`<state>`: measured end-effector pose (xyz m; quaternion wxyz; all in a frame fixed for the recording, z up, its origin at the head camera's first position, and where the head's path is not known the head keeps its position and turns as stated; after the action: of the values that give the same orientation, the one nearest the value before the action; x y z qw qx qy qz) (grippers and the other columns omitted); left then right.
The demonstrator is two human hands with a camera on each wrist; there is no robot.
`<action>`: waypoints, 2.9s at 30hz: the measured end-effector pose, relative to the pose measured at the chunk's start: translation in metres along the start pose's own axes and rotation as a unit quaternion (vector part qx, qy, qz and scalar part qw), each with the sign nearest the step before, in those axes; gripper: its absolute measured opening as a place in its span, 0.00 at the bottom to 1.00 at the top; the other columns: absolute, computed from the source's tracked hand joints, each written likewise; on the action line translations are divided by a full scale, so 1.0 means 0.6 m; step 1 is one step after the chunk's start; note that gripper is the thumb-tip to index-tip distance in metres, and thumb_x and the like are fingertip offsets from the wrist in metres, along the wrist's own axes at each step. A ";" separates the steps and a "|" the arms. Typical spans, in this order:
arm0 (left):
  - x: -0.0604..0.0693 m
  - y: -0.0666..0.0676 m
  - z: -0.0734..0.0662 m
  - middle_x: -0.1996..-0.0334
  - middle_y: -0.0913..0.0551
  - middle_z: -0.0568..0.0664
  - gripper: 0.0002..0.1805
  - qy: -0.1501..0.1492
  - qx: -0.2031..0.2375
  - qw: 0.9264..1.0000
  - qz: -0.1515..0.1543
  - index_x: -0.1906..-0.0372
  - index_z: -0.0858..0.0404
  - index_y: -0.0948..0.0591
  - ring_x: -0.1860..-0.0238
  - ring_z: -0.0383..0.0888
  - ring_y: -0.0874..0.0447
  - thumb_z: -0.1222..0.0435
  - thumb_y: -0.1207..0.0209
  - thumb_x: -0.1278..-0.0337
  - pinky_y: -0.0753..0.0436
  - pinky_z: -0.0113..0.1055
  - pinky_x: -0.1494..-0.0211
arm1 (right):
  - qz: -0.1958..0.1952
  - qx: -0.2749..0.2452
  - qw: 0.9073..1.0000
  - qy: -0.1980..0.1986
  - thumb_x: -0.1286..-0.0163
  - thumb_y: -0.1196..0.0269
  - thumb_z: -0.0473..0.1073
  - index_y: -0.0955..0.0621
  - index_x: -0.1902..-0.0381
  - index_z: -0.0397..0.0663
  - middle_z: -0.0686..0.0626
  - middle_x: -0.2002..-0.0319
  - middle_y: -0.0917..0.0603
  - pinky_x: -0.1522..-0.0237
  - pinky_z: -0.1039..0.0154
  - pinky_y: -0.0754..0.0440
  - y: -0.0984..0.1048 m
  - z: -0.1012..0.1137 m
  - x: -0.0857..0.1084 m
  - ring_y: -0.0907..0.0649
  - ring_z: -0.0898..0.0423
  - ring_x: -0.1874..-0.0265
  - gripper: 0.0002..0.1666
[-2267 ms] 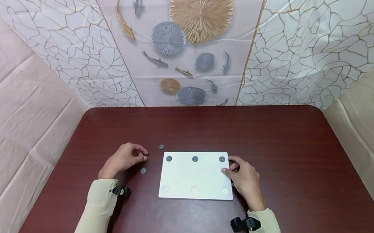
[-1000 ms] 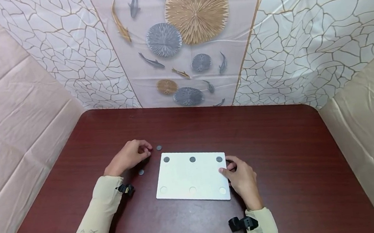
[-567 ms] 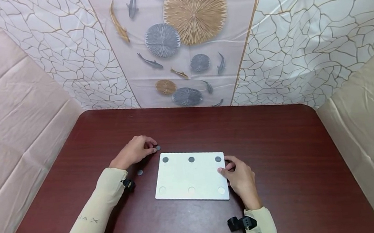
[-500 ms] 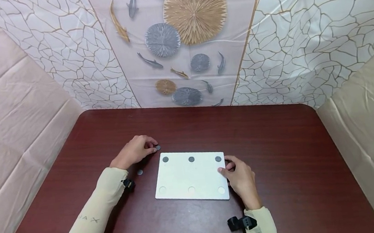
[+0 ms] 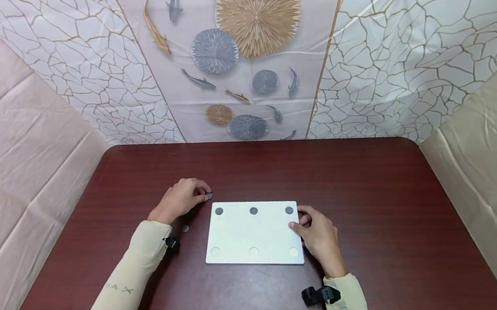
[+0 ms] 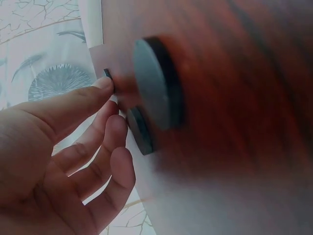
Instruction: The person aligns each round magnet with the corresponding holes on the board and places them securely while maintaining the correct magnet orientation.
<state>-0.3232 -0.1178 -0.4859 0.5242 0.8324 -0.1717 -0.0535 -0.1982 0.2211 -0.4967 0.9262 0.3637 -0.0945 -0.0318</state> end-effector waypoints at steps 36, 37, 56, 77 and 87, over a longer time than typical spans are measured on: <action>0.084 0.029 -0.043 0.65 0.12 0.50 0.06 -0.041 0.101 0.994 -0.007 0.57 0.63 0.13 0.71 0.40 0.21 0.68 0.40 0.24 0.19 0.36 0.63 | 0.002 0.008 1.000 0.008 0.26 0.29 0.46 0.21 0.32 0.43 0.45 0.58 0.17 0.71 0.60 0.16 -0.003 -0.002 -0.002 0.16 0.59 0.77 0.29; 0.086 0.029 -0.044 0.65 0.12 0.50 0.06 -0.041 0.099 0.994 -0.006 0.57 0.63 0.13 0.71 0.40 0.21 0.68 0.40 0.25 0.19 0.35 0.63 | 0.002 0.008 1.000 0.007 0.26 0.29 0.46 0.21 0.32 0.43 0.45 0.58 0.18 0.72 0.61 0.16 -0.003 -0.002 -0.002 0.16 0.58 0.77 0.29; 0.127 0.007 -0.064 0.68 0.15 0.42 0.05 -0.058 0.062 0.996 0.024 0.61 0.58 0.14 0.70 0.38 0.23 0.69 0.37 0.27 0.20 0.34 0.60 | 0.001 0.016 1.000 0.014 0.26 0.30 0.46 0.21 0.32 0.43 0.46 0.58 0.17 0.62 0.55 0.17 -0.002 -0.001 -0.002 0.15 0.58 0.77 0.29; 0.161 -0.039 -0.086 0.80 0.26 0.35 0.10 -0.137 0.030 0.988 0.062 0.70 0.53 0.17 0.77 0.30 0.31 0.69 0.40 0.32 0.26 0.28 0.68 | 0.004 0.012 1.000 0.007 0.26 0.30 0.47 0.21 0.32 0.44 0.45 0.56 0.17 0.72 0.61 0.17 0.000 -0.002 -0.001 0.15 0.59 0.77 0.29; 0.170 -0.047 -0.090 0.80 0.25 0.32 0.11 -0.128 -0.009 0.991 0.037 0.70 0.48 0.17 0.79 0.30 0.29 0.67 0.40 0.32 0.26 0.31 0.70 | 0.002 0.011 1.000 0.004 0.26 0.30 0.47 0.21 0.31 0.44 0.45 0.56 0.17 0.71 0.61 0.17 0.002 -0.003 -0.002 0.15 0.59 0.77 0.29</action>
<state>-0.2066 -0.0953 -0.4778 0.5065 0.8072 -0.2679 -0.1416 -0.1991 0.2233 -0.4973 0.9226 0.3736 -0.0923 -0.0273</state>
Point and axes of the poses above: each hand's wrist, its own x-axis away from the middle knuckle, its own y-axis out of the back of the hand, z = x × y, the point moved 4 cm from there along -x, towards the middle knuckle
